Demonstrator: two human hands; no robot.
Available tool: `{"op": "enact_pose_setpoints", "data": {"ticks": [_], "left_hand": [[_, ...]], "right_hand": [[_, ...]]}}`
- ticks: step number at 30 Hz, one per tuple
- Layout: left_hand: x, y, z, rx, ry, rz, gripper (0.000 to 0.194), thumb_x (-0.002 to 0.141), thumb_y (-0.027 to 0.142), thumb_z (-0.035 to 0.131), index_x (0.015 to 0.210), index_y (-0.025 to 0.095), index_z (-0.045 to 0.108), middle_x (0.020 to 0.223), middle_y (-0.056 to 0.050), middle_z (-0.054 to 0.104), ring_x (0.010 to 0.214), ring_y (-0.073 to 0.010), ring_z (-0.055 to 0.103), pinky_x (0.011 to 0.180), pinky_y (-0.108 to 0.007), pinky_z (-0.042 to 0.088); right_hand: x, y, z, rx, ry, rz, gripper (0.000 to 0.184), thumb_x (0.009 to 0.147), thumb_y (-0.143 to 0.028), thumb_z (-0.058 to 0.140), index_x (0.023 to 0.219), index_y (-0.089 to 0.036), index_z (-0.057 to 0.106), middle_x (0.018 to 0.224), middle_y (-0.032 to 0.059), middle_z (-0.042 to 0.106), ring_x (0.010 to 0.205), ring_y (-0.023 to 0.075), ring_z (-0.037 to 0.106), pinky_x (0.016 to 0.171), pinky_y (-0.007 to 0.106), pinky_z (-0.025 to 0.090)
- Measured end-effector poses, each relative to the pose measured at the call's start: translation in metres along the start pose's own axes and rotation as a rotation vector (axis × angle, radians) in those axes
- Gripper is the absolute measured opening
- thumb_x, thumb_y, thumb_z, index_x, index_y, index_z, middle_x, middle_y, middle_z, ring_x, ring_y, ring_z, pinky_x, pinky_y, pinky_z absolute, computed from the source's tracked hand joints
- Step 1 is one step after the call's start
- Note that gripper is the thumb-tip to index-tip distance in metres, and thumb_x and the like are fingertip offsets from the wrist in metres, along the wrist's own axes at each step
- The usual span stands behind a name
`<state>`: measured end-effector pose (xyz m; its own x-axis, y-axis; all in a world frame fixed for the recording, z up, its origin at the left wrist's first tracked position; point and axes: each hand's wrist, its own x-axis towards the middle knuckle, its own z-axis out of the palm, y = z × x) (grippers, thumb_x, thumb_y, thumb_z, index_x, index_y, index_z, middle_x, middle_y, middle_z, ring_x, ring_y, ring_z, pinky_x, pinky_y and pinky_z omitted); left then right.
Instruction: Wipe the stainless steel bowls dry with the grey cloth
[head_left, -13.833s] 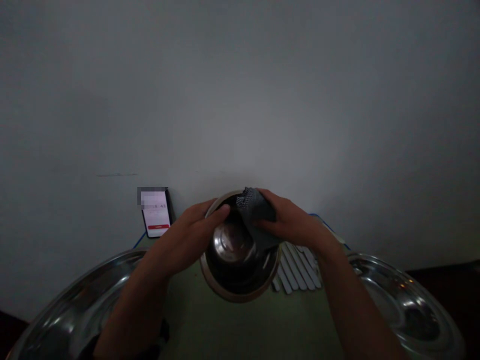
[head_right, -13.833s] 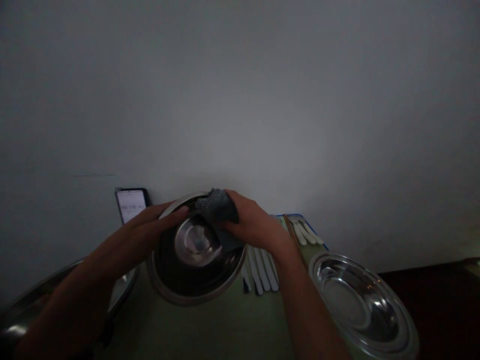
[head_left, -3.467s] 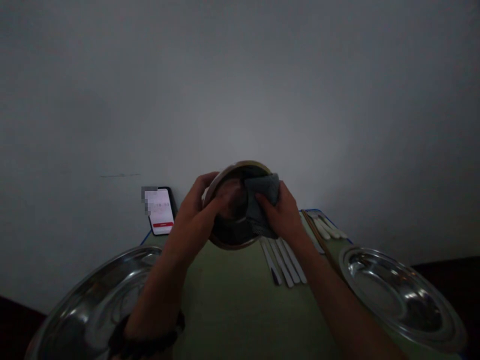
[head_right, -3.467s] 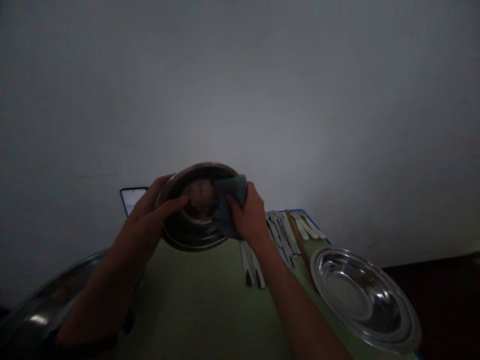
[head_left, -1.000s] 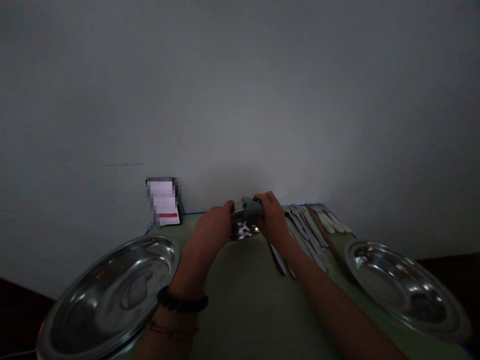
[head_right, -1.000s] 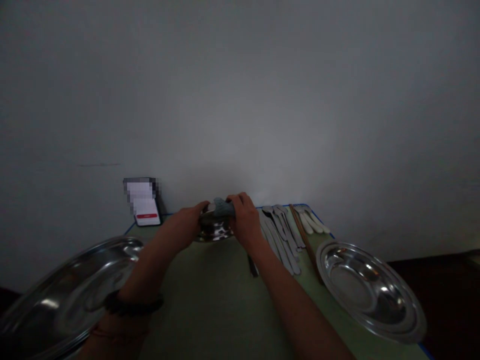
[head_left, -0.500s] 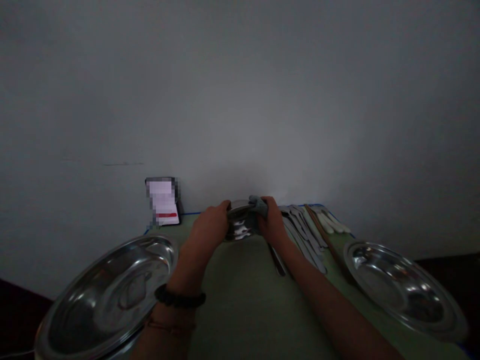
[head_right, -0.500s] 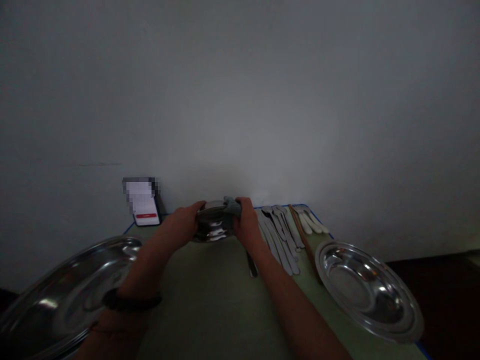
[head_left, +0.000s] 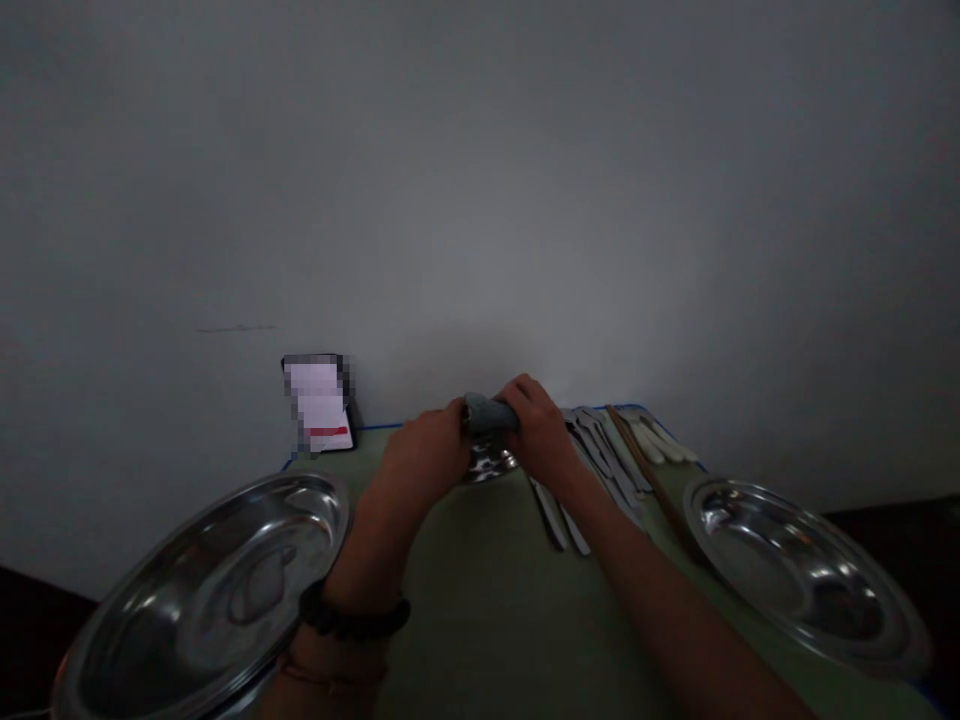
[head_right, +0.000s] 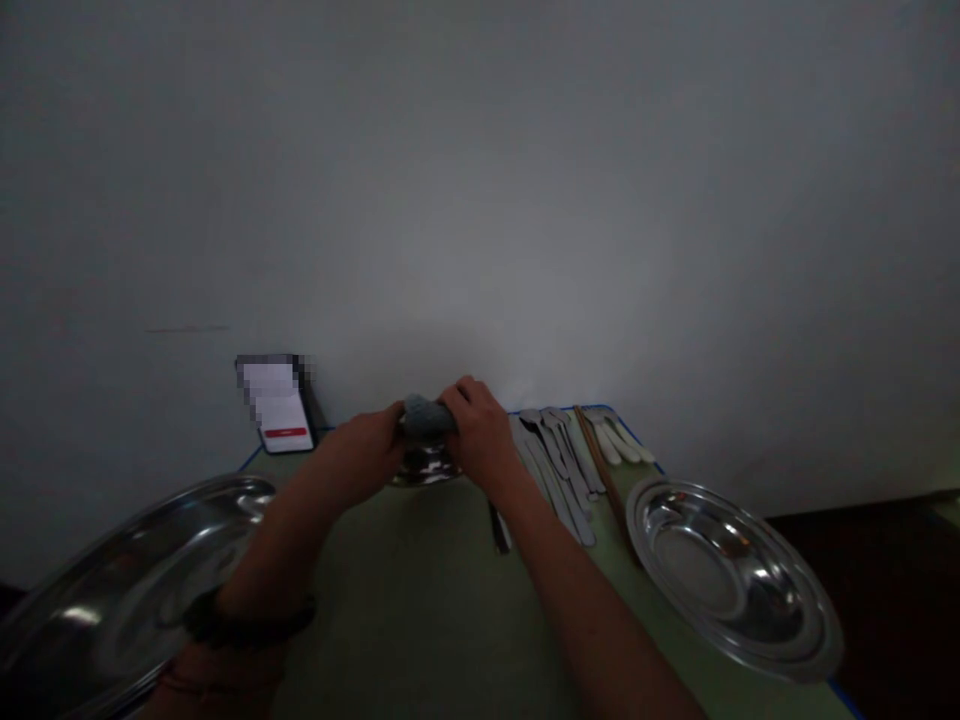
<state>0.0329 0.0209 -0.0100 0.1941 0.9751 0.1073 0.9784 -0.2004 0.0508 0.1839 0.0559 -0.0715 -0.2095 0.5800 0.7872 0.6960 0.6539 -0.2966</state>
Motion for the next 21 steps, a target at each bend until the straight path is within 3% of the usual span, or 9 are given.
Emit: {"op": "enact_pose_setpoints", "data": {"ticks": [9,17,21], "left_hand": [[0.009,-0.007,0.011,-0.062,0.043,0.019,0.051,0.088,0.015,0.035,0.137,0.023,0.047,0.111,-0.014,0.071,0.098,-0.0266,0.068,0.079,-0.036,0.051],[0.012,-0.013,0.015,-0.136,0.062,0.017,0.051,0.088,0.015,0.036,0.137,0.022,0.047,0.115,-0.012,0.069,0.102,-0.0240,0.067,0.083,-0.033,0.050],[0.013,-0.018,0.016,-0.160,0.051,0.009,0.052,0.089,0.013,0.034,0.139,0.019,0.045,0.120,-0.012,0.068,0.106,-0.0207,0.065,0.088,-0.030,0.048]], "right_hand": [[-0.012,0.020,0.014,0.055,0.055,0.095,0.040,0.065,-0.002,0.042,0.100,-0.021,0.047,0.098,0.0075,0.051,0.090,0.0210,0.053,0.079,0.037,0.048],[-0.028,0.034,0.035,0.067,0.139,0.183,0.018,0.076,-0.012,0.041,0.092,-0.021,0.042,0.085,0.0054,0.050,0.077,0.0198,0.054,0.069,0.034,0.047],[-0.027,0.037,0.033,0.059,0.111,0.187,0.012,0.078,-0.015,0.043,0.089,-0.021,0.043,0.082,0.0036,0.051,0.073,0.0192,0.052,0.064,0.033,0.046]]}}
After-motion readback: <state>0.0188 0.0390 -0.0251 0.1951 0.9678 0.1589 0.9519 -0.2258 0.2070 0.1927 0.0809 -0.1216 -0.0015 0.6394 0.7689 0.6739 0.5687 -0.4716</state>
